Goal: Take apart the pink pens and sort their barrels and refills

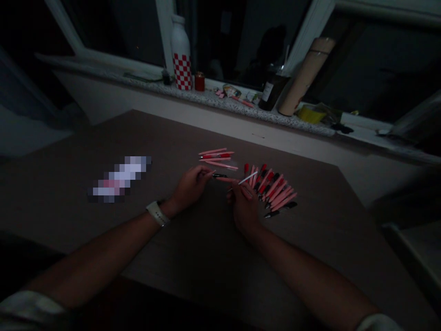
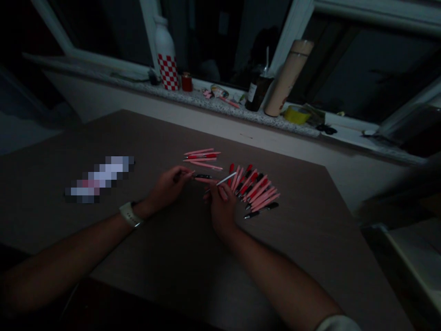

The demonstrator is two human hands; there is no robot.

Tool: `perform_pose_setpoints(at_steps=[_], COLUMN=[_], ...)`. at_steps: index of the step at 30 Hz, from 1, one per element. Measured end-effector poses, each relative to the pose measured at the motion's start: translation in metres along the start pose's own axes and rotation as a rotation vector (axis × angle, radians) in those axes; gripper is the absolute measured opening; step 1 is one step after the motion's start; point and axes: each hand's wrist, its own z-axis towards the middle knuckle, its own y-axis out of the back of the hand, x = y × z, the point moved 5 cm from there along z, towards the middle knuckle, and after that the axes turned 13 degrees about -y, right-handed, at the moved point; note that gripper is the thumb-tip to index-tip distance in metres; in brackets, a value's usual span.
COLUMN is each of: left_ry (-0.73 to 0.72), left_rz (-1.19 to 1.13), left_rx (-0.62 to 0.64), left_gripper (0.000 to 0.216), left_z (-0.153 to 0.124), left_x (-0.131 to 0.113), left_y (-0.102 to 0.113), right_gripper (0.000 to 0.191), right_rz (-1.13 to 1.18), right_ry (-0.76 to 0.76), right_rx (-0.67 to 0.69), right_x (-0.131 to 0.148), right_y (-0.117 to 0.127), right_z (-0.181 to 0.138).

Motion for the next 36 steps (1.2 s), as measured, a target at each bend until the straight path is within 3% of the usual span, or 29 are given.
perform_pose_setpoints(at_steps=[11,26,36], left_ry=[0.005,-0.113,-0.046], left_rz=[-0.042,-0.052,-0.104], left_rx=[0.009,0.074,0.138], left_gripper=[0.019,0.015,0.014], left_z=[0.0,-0.001,-0.003], left_x=[-0.004,-0.01,-0.01], left_y=[-0.002,-0.006,-0.008], right_gripper=[0.031,0.029,0.028], right_rz=[0.044,-0.025,-0.001], right_ry=[-0.009,0.049,0.081], right_rx=[0.034,0.092,0.119], right_x=[0.002,0.005,0.007], right_y=[-0.004,-0.007,-0.01], right_z=[-0.001,-0.001,-0.003])
